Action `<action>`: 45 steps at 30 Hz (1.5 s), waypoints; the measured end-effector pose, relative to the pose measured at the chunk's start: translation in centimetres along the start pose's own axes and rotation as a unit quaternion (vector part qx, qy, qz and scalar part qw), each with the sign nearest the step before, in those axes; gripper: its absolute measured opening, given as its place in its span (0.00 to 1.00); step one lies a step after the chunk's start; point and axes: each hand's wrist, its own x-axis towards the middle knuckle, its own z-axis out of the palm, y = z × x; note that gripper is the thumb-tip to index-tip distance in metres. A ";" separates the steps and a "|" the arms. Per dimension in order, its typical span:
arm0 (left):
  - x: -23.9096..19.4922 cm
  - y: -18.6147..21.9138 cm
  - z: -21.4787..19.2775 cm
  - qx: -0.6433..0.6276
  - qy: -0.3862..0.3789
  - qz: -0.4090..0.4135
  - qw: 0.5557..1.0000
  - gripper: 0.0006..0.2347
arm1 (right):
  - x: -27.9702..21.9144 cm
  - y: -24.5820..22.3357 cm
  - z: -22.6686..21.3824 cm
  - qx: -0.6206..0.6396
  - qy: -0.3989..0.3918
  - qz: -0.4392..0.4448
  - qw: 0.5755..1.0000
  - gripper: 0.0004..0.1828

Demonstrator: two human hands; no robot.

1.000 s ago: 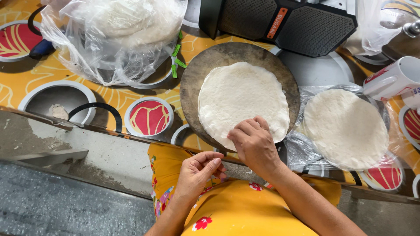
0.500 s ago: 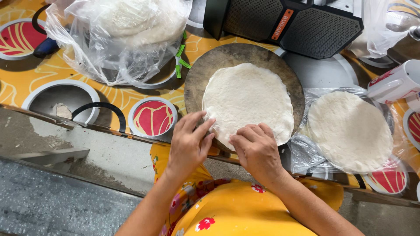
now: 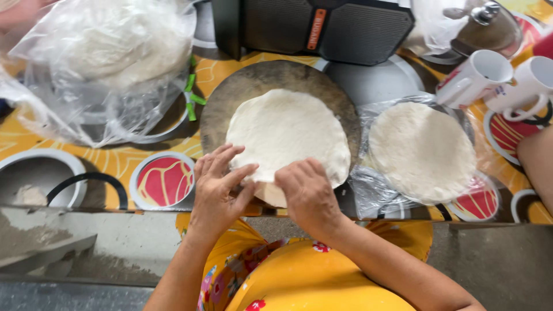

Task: The person separates thin white food wraps from a stack on a wooden board by hand, peeling them one at a time and placing them onto separate plastic-covered stacks on the table.

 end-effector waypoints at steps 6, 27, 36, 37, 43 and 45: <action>-1.8 1.9 -0.6 -0.010 -0.041 0.034 0.999 0.11 | -5.4 0.5 -2.5 0.114 0.044 -0.112 0.986 0.03; -10.3 4.3 4.1 -0.548 0.204 -0.377 0.718 0.28 | -12.4 4.7 -2.5 0.722 0.009 0.529 0.446 0.12; -9.5 5.9 3.0 -0.611 0.193 -0.436 0.632 0.34 | -13.3 4.3 -2.4 0.681 -0.052 0.521 0.512 0.16; -9.3 6.1 2.9 -0.612 0.194 -0.440 0.628 0.34 | -13.2 4.4 -2.3 0.678 -0.051 0.525 0.512 0.16; -8.8 6.5 2.3 -0.615 0.195 -0.445 0.621 0.33 | -13.1 4.2 -2.4 0.671 -0.051 0.531 0.514 0.17; -9.0 6.3 2.3 -0.617 0.197 -0.440 0.622 0.33 | -13.0 4.1 -2.4 0.667 -0.050 0.533 0.518 0.17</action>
